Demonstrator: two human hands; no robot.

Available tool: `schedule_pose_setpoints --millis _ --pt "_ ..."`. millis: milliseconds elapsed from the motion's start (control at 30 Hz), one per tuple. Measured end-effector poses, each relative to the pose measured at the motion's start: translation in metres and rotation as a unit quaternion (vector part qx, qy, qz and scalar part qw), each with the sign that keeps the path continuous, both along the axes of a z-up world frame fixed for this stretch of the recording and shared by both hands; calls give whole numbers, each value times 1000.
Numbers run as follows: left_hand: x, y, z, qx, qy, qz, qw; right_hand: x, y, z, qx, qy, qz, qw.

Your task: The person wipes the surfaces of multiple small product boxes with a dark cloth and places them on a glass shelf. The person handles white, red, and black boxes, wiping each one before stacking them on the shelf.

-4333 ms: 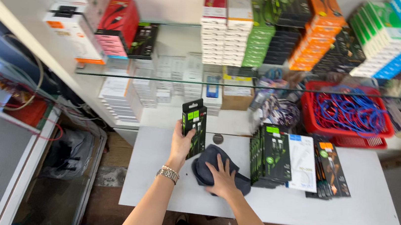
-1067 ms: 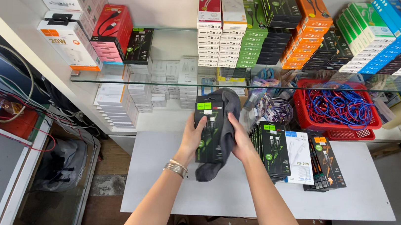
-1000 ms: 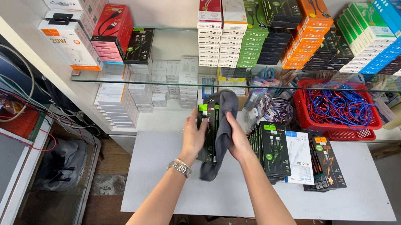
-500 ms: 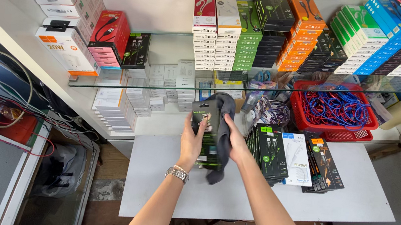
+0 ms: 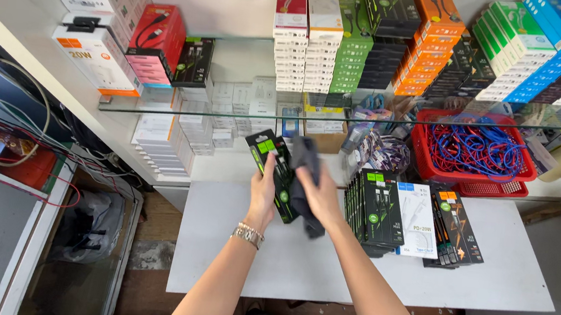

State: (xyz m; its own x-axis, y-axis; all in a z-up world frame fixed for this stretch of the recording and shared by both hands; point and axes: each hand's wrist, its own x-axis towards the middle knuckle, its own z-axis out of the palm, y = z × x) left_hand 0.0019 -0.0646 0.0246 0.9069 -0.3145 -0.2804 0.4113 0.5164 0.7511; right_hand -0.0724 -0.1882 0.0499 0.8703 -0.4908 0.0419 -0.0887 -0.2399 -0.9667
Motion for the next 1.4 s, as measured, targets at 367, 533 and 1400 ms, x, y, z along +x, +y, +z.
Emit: schedule_pose_setpoints --millis 367,533,1400 --pt "13 23 -27 29 2 137 990 -61 -18 -74 -201 79 71 974" --pt "6 29 -50 11 59 66 996 -59 -53 -158 -301 137 161 930" --pt "172 122 47 404 -280 237 838 280 76 -5 146 48 172 973"
